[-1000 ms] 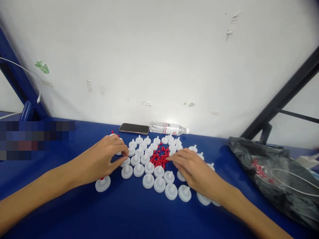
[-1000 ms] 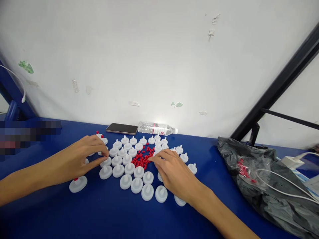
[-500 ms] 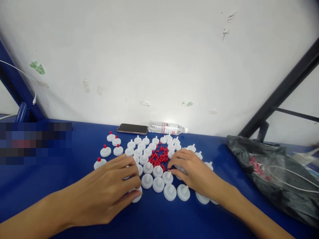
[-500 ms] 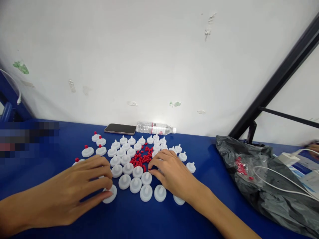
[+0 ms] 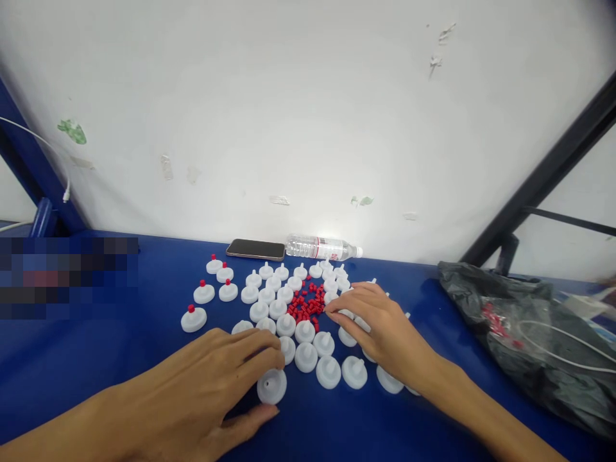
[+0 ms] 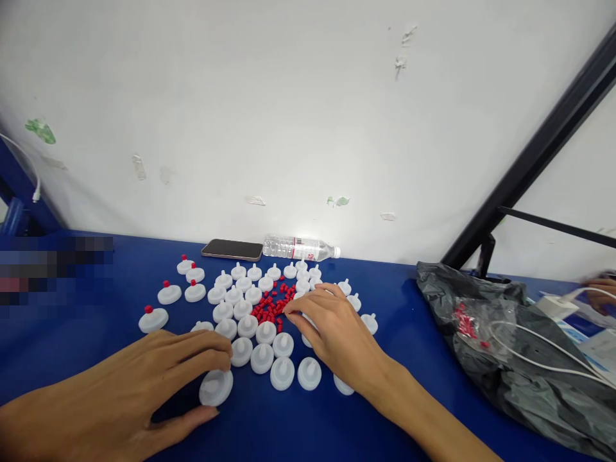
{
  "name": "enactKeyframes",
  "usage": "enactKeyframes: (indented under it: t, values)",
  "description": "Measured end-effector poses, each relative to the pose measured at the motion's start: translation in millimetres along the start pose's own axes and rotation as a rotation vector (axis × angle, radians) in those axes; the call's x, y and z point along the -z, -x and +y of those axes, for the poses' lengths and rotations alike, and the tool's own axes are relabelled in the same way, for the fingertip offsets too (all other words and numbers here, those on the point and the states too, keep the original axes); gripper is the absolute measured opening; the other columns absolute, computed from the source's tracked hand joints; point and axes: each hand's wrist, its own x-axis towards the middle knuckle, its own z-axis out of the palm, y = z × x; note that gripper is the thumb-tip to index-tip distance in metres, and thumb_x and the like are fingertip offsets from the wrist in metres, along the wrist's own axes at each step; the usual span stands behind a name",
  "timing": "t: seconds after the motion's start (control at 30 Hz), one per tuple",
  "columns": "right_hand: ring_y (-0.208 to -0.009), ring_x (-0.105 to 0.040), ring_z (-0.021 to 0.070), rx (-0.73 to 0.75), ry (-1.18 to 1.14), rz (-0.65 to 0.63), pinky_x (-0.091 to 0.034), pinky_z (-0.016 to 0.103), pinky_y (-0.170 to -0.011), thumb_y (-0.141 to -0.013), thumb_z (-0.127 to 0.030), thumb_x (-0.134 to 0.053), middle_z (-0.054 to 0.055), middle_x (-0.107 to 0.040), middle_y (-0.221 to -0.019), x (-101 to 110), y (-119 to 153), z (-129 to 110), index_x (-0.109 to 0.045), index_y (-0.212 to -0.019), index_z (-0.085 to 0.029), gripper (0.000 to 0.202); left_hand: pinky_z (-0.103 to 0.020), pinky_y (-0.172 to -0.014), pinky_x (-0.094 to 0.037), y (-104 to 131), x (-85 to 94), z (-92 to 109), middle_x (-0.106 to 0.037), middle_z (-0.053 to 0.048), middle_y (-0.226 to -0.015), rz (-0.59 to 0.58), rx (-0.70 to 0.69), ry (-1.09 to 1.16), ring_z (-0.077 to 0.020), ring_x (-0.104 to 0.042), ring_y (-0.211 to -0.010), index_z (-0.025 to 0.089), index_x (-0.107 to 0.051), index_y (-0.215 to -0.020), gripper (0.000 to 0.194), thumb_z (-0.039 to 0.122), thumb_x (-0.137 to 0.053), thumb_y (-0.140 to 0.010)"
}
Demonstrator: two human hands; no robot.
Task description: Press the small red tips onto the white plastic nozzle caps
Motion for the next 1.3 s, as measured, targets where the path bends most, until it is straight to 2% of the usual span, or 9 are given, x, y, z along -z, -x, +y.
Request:
enactKeyframes:
  t: [0.1, 0.2, 0.37, 0.5, 0.7, 0.9, 1.1, 1.2, 1.3]
  values:
    - [-0.091, -0.071, 0.0205, 0.034, -0.008, 0.089, -0.048, 0.042, -0.096, -0.102, -0.011, -0.063, 0.002, -0.079, -0.1, 3, -2, -8, -0.069, -0.112, -0.022, 0.016, -0.026, -0.068, -0.053, -1, 0.0, 2, -0.074, 0.0, -0.112, 0.086, -0.022, 0.053, -0.0135, -0.074, -0.093, 0.024, -0.055, -0.129, 0.025, 0.025, -0.046, -0.105]
    - [-0.093, -0.069, 0.0213, 0.058, -0.032, 0.117, -0.05, 0.039, -0.088, -0.103, -0.011, -0.061, 0.004, -0.077, -0.101, 4, -2, -16, -0.07, -0.114, -0.021, 0.017, -0.027, -0.065, -0.053, -1, -3.3, 1, -0.072, -0.002, -0.117, 0.169, 0.041, 0.034, -0.0144, -0.074, -0.093, 0.024, -0.056, -0.13, 0.029, 0.018, -0.046, -0.103]
    - [-0.092, -0.067, 0.0205, 0.122, -0.088, 0.071, -0.049, 0.039, -0.09, -0.105, -0.013, -0.059, 0.004, -0.075, -0.101, -2, 3, -29, -0.068, -0.123, -0.023, 0.023, -0.029, -0.071, -0.055, 1, -13.7, -6, -0.07, -0.003, -0.119, 0.147, 0.091, 0.003, -0.0189, -0.072, -0.106, 0.025, -0.052, -0.137, 0.035, 0.02, -0.048, -0.103]
    - [-0.09, -0.068, 0.0164, 0.151, -0.139, 0.05, -0.045, 0.039, -0.103, -0.106, -0.015, -0.06, 0.001, -0.076, -0.103, -9, 7, -39, -0.063, -0.131, -0.023, 0.027, -0.029, -0.067, -0.054, 3, -19.0, -7, -0.069, -0.004, -0.116, 0.128, 0.1, -0.013, -0.0191, -0.072, -0.099, 0.025, -0.053, -0.135, 0.032, 0.021, -0.049, -0.104]
    - [-0.088, -0.071, 0.0148, 0.193, -0.172, 0.056, -0.045, 0.036, -0.104, -0.107, -0.015, -0.057, 0.0, -0.079, -0.103, -12, 5, -48, -0.064, -0.125, -0.022, 0.021, -0.028, -0.057, -0.05, -1, -14.5, 0, -0.068, -0.005, -0.106, 0.163, 0.016, -0.036, -0.0174, -0.071, -0.087, 0.021, -0.054, -0.133, 0.028, 0.021, -0.045, -0.107]
    - [-0.086, -0.07, 0.0159, 0.167, -0.19, 0.046, -0.047, 0.038, -0.102, -0.107, -0.016, -0.057, 0.001, -0.079, -0.102, -12, 6, -47, -0.064, -0.128, -0.023, 0.023, -0.028, -0.058, -0.05, -2, -15.4, 0, -0.067, -0.006, -0.107, 0.21, 0.007, -0.066, -0.0177, -0.069, -0.088, 0.019, -0.055, -0.132, 0.027, 0.021, -0.044, -0.107]
    - [-0.091, -0.073, 0.0163, 0.15, -0.239, -0.01, -0.045, 0.039, -0.106, -0.107, -0.017, -0.058, 0.0, -0.08, -0.103, -13, 7, -49, -0.064, -0.126, -0.026, 0.022, -0.029, -0.059, -0.052, -5, -10.7, 1, -0.068, -0.007, -0.103, 0.188, -0.062, -0.15, -0.0202, -0.068, -0.088, 0.014, -0.054, -0.131, 0.027, 0.014, -0.044, -0.106]
    - [-0.089, -0.072, 0.0158, 0.141, -0.296, 0.011, -0.048, 0.036, -0.101, -0.106, -0.016, -0.06, 0.001, -0.079, -0.103, -13, 7, -51, -0.064, -0.124, -0.024, 0.02, -0.028, -0.058, -0.052, -5, -9.5, 2, -0.067, -0.007, -0.103, 0.194, -0.068, -0.108, -0.0195, -0.068, -0.086, 0.016, -0.055, -0.128, 0.024, 0.017, -0.044, -0.107]
    - [-0.085, -0.071, 0.0152, 0.156, -0.334, 0.052, -0.049, 0.036, -0.099, -0.105, -0.013, -0.059, 0.001, -0.079, -0.101, -13, 6, -54, -0.064, -0.119, -0.022, 0.017, -0.028, -0.06, -0.055, -3, -12.2, 3, -0.067, -0.006, -0.104, 0.134, -0.051, -0.077, -0.02, -0.069, -0.087, 0.018, -0.055, -0.128, 0.025, 0.022, -0.039, -0.11]
